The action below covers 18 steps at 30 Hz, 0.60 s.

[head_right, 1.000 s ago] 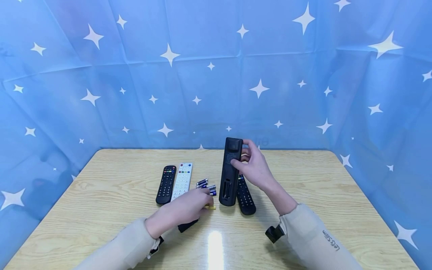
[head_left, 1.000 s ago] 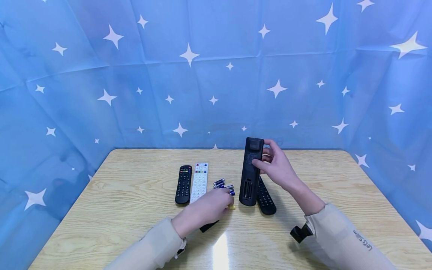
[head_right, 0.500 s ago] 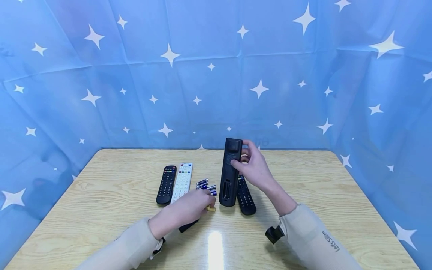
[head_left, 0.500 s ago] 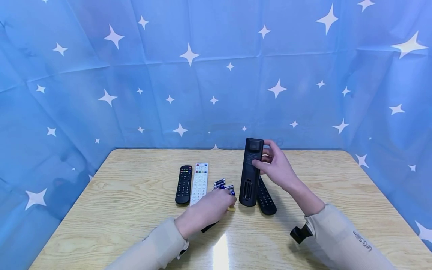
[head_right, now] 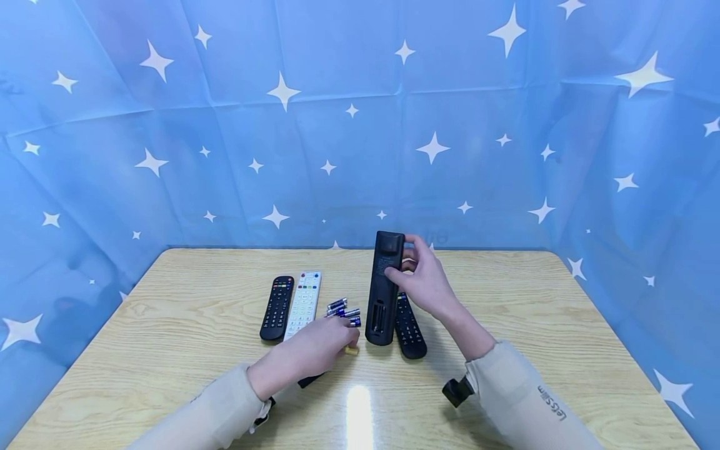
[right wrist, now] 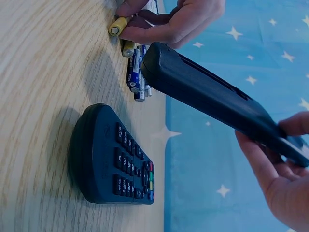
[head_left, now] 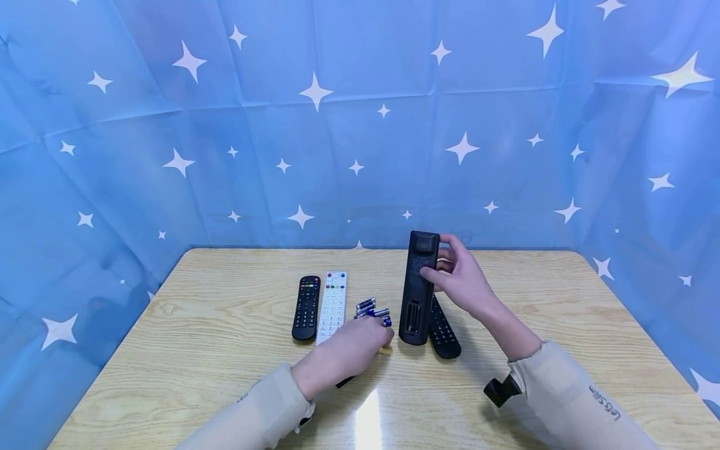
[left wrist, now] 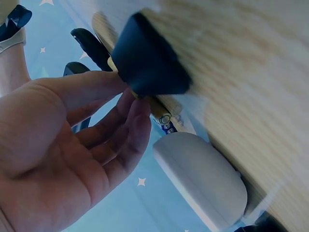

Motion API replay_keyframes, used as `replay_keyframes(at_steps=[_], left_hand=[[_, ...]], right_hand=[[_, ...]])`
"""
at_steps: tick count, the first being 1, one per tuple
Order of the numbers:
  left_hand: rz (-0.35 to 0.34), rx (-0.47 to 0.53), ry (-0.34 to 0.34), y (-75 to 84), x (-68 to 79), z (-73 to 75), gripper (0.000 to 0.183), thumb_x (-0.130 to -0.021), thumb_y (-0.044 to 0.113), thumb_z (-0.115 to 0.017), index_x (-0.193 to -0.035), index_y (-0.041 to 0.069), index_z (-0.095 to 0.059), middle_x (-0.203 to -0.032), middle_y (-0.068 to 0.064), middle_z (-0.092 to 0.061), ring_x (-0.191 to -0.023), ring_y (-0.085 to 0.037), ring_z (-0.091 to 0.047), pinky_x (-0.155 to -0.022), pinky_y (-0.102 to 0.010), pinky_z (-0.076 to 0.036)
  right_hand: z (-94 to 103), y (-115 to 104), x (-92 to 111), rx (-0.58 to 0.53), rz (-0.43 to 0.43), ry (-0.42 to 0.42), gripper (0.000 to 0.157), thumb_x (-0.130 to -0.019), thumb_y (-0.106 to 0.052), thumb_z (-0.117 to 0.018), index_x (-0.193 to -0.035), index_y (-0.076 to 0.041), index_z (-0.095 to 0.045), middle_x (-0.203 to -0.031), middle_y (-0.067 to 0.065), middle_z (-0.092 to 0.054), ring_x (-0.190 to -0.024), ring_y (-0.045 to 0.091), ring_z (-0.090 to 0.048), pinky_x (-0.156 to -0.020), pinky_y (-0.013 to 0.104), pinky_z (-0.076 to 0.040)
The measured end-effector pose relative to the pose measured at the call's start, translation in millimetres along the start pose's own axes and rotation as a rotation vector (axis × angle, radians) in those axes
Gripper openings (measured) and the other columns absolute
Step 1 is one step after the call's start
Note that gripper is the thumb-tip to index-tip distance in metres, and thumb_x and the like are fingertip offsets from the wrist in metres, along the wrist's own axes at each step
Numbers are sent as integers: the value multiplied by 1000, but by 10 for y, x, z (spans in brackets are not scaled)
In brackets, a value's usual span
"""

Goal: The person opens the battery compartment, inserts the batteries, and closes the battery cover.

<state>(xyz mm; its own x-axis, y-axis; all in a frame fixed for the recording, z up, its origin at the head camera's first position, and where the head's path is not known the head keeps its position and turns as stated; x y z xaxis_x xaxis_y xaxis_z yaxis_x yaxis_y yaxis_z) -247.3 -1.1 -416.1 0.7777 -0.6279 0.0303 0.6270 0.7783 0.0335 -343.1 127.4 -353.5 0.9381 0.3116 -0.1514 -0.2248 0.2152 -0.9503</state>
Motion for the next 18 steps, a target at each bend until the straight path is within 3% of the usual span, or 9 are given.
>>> replay_keyframes(at_steps=[12, 18], left_hand=[[-10, 42, 37, 13, 15, 55, 16, -88, -1, -72, -99, 11, -72, -96, -1, -66, -86, -13, -64, -72, -25, -54], [-22, 82, 81, -12, 44, 150, 14, -88, -2, -70, -97, 9, -69, -95, -2, -62, -85, -13, -61, -72, -25, -53]], right_hand=[[5, 7, 8, 8, -4, 3, 64, -96, -4, -68, -151, -5, -35, -122, 25, -60, -96, 30, -65, -71, 42, -61], [-1, 16, 7, 15, -6, 2, 65, -96, -4, -68, -151, -5, -34, -124, 25, -60, -95, 30, -65, -72, 44, -61]])
Point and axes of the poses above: each hand's wrist, its own x-axis away from the middle knuckle, its own z-axis out of the back of the hand, y = z × x, the point moved 10 cm from there along -x, towards the middle knuckle
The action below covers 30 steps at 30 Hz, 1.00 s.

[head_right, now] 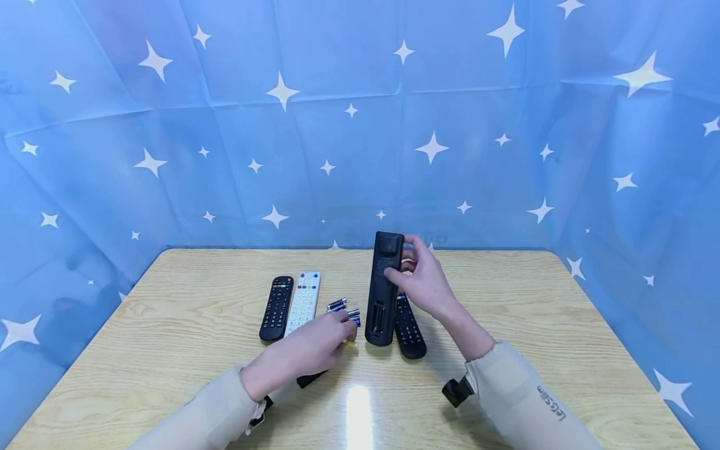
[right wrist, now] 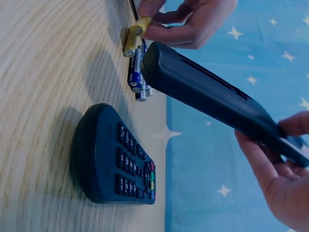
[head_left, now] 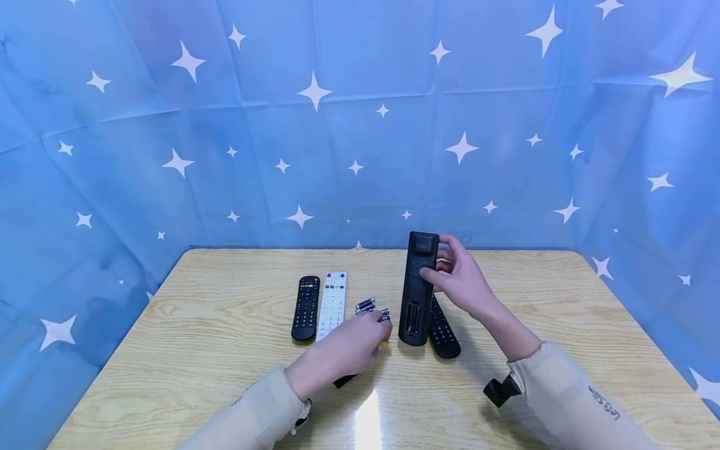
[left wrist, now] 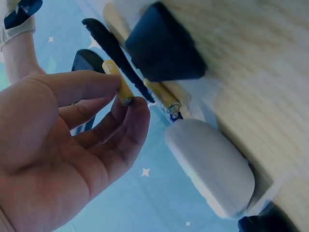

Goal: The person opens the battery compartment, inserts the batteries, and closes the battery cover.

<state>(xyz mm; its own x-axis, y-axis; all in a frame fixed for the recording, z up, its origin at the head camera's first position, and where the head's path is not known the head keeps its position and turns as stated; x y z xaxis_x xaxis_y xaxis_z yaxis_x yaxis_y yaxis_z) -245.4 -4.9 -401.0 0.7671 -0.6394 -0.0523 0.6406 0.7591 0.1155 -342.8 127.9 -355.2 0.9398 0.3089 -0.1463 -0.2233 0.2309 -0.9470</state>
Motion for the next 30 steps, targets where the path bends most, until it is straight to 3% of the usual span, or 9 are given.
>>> replay_keyframes(at_steps=[5, 11, 20, 30], left_hand=[[-3, 29, 24, -22, 14, 65, 14, -91, -3, -67, -101, 8, -69, -94, -2, -60, -86, -11, -58, -72, -21, -50], [-15, 53, 49, -27, 27, 108, 15, -94, -1, -65, -105, 7, -71, -98, -3, -64, -91, -14, -61, -76, -21, -52], [-57, 143, 164, -17, 42, 237, 13, -92, 0, -71, -103, 6, -73, -100, -4, -66, -93, -16, -63, -81, -22, -53], [-20, 216, 207, -46, 46, 306, 11, -94, 1, -70, -103, 7, -74, -99, -3, -66, -88, -11, -65, -76, -15, -52]], right_hand=[[-12, 7, 0, 6, -5, -4, 65, -97, -5, -68, -152, -5, -33, -126, 25, -59, -95, 29, -64, -73, 47, -61], [-25, -2, -3, 1, 0, -8, 66, -97, -5, -68, -152, -5, -33, -125, 26, -59, -96, 30, -65, -71, 42, -61], [-40, -6, -8, -11, 4, -11, 64, -96, -4, -68, -151, -5, -35, -123, 26, -60, -94, 29, -65, -69, 40, -61], [-58, -1, -12, -5, 0, -19, 66, -96, -4, -68, -152, -4, -33, -123, 26, -60, -94, 29, -65, -72, 46, -61]])
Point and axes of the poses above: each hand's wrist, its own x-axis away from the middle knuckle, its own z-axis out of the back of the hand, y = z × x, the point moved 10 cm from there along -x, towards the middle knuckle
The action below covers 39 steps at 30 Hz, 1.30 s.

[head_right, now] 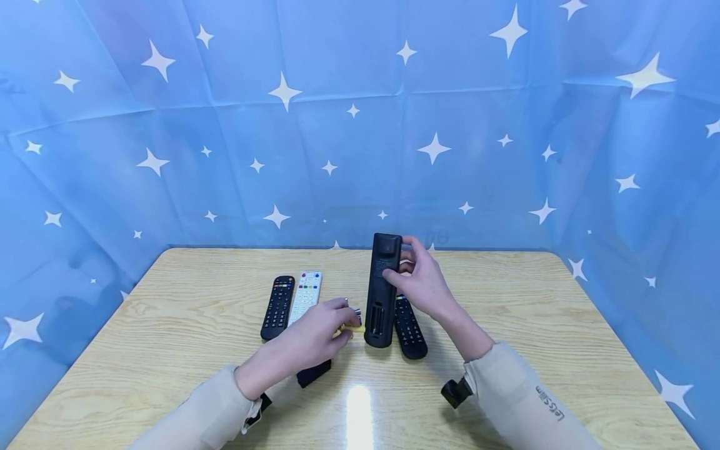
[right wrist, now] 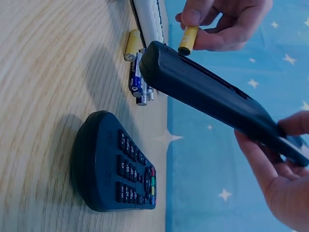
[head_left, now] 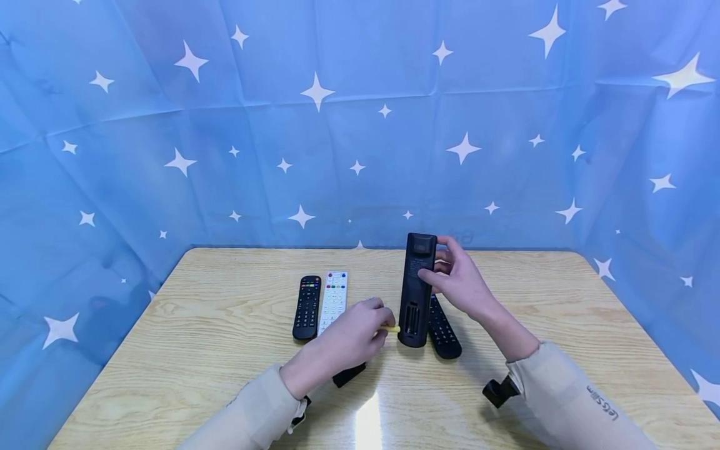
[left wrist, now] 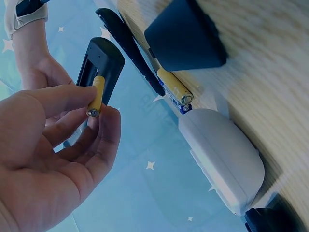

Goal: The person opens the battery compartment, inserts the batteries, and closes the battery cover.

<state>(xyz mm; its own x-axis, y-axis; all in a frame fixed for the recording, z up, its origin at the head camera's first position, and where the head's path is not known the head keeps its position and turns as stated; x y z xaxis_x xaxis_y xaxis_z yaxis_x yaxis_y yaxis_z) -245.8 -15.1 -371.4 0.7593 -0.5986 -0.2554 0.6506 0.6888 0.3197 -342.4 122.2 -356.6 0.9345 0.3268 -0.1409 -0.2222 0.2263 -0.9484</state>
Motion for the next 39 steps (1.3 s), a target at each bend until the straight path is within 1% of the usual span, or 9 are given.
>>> replay_keyframes(at_steps=[7, 11, 16, 20, 24, 29, 39], left_hand=[[12, 49, 19, -5, -22, 15, 9, -96, 2, -70, -103, 6, -73, -99, -3, -65, -89, -10, -65, -76, -13, -51], [-3, 63, 61, 19, -40, 56, 10, -94, 1, -71, -102, 6, -74, -98, -3, -66, -88, -10, -64, -75, -14, -51], [-32, 85, 130, 53, -44, 123, 10, -93, 0, -73, -101, 7, -72, -96, -2, -66, -86, -11, -64, -75, -14, -52], [-47, 106, 160, 74, -49, 151, 10, -93, 1, -74, -100, 7, -71, -95, -2, -67, -85, -12, -65, -75, -15, -52], [-54, 133, 185, 91, -60, 174, 12, -92, 0, -76, -100, 7, -70, -93, -2, -68, -84, -12, -65, -75, -16, -53], [-51, 148, 204, 99, -71, 187, 14, -91, 0, -77, -100, 6, -69, -94, -3, -69, -84, -11, -65, -75, -16, -53], [-32, 157, 218, 85, -77, 196, 18, -90, 0, -78, -103, 5, -68, -99, -4, -66, -85, -13, -66, -75, -14, -53]], right_hand=[[-17, 17, 0, 14, 3, -5, 67, -97, -5, -68, -153, -4, -32, -123, 26, -60, -94, 30, -65, -72, 45, -60], [-22, 19, 3, 20, 1, -6, 68, -97, -5, -68, -154, -4, -31, -125, 26, -60, -95, 31, -64, -72, 47, -59], [-23, 22, 4, 15, 5, -6, 69, -97, -5, -67, -155, -4, -29, -126, 26, -59, -96, 31, -64, -72, 46, -59], [-32, 21, 3, 14, 11, -6, 69, -97, -5, -67, -154, -4, -30, -125, 26, -60, -96, 31, -65, -74, 50, -59], [-53, 14, 5, 8, 15, -11, 67, -97, -5, -68, -154, -4, -31, -122, 25, -60, -96, 32, -65, -75, 48, -60], [-77, 7, 8, 4, 17, -16, 67, -98, -5, -67, -154, -4, -32, -122, 25, -60, -96, 32, -65, -72, 39, -60], [-114, -16, 12, -26, 25, -28, 64, -98, -5, -67, -151, -4, -34, -122, 25, -61, -96, 31, -66, -73, 38, -60]])
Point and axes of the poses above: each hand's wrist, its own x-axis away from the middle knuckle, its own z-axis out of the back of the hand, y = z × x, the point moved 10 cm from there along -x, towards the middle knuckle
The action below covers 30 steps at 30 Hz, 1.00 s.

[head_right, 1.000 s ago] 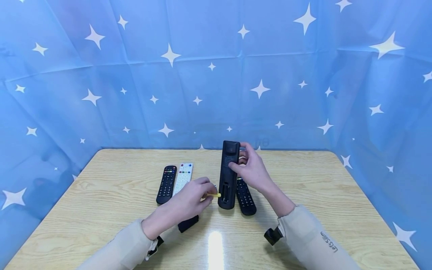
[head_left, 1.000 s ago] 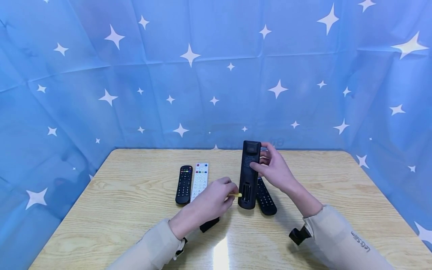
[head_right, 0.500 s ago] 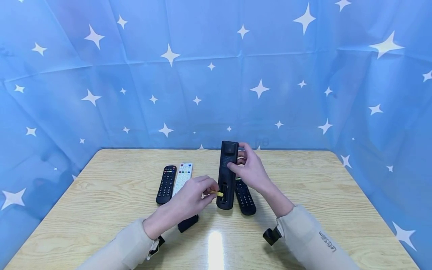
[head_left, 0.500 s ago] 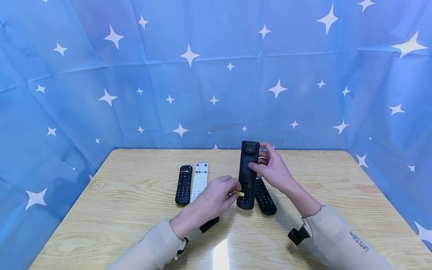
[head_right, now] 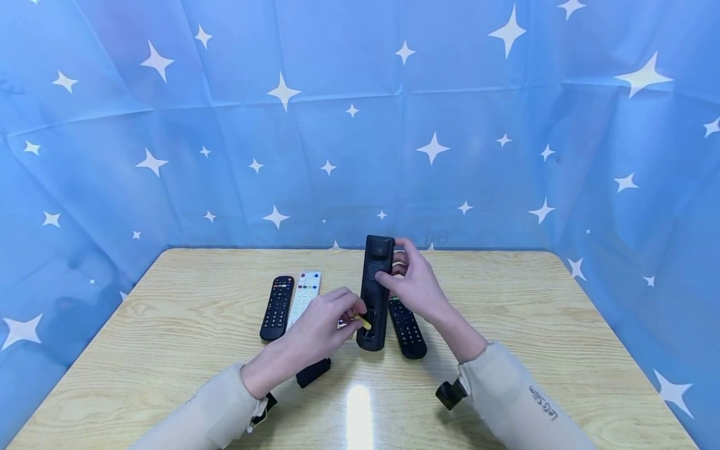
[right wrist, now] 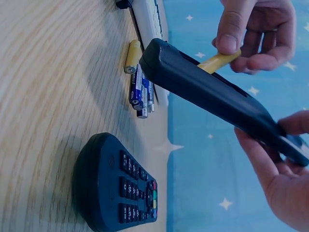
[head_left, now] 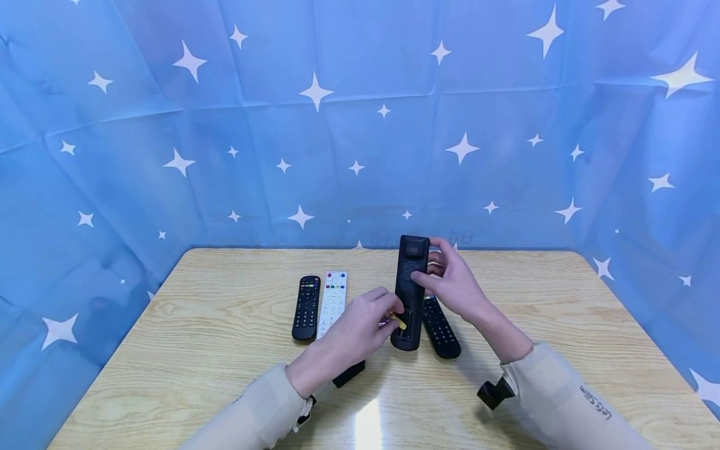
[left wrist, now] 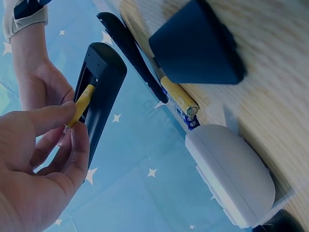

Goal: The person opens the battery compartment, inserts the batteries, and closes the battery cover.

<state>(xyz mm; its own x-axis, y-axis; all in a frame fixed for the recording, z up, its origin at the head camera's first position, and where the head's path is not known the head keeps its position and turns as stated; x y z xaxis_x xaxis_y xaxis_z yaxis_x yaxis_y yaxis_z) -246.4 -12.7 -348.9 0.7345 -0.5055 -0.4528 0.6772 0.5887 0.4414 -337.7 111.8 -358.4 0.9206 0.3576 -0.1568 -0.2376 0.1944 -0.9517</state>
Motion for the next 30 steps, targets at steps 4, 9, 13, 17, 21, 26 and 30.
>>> replay_keyframes(at_steps=[4, 9, 13, 17, 21, 26, 30], left_hand=[[-3, 6, 21, 8, -4, 21, 21, -88, -2, -79, -104, 5, -67, -100, -5, -66, -85, -14, -66, -75, -15, -53], [3, 9, 43, 12, -19, 36, 21, -87, -4, -79, -101, 5, -67, -98, -5, -68, -84, -13, -67, -75, -14, -53], [4, 2, 48, 13, -22, 28, 17, -87, -3, -80, -97, 6, -70, -96, -3, -69, -83, -11, -67, -74, -13, -52], [-7, -1, 56, 19, -23, 26, 13, -88, -2, -80, -95, 5, -72, -96, -3, -69, -83, -11, -67, -74, -12, -52], [-31, -12, 73, 33, -26, 38, 9, -90, -2, -78, -96, 5, -75, -99, -3, -68, -86, -13, -67, -77, -15, -53], [-38, -35, 86, 28, -22, 46, 10, -93, -2, -74, -97, 6, -77, -100, -3, -67, -90, -15, -67, -80, -20, -55], [-7, -2, 93, -9, -16, 47, 10, -93, -1, -75, -98, 7, -76, -99, -3, -66, -88, -15, -66, -78, -19, -55]], right_hand=[[-14, -7, -1, -16, -1, -4, 62, -97, -4, -67, -150, -3, -35, -121, 25, -61, -96, 31, -66, -73, 38, -60], [-26, -10, -3, -37, -7, -7, 62, -97, -4, -67, -150, -4, -35, -121, 25, -61, -97, 31, -66, -74, 39, -61], [-33, -11, -2, -44, -9, -9, 63, -97, -4, -67, -151, -4, -35, -121, 25, -60, -99, 32, -66, -74, 39, -61], [-39, -10, -2, -47, -10, -11, 62, -97, -4, -67, -150, -4, -35, -122, 25, -60, -99, 32, -66, -74, 40, -61], [-48, -9, 0, -53, -14, -14, 63, -97, -4, -67, -151, -4, -35, -123, 25, -60, -100, 32, -66, -75, 41, -61], [-55, -14, 1, -56, -19, -14, 63, -97, -4, -68, -151, -4, -34, -124, 26, -60, -101, 32, -66, -75, 41, -61], [-59, -22, 3, -55, -14, -14, 62, -97, -4, -67, -150, -4, -35, -123, 25, -60, -101, 33, -66, -75, 41, -61]])
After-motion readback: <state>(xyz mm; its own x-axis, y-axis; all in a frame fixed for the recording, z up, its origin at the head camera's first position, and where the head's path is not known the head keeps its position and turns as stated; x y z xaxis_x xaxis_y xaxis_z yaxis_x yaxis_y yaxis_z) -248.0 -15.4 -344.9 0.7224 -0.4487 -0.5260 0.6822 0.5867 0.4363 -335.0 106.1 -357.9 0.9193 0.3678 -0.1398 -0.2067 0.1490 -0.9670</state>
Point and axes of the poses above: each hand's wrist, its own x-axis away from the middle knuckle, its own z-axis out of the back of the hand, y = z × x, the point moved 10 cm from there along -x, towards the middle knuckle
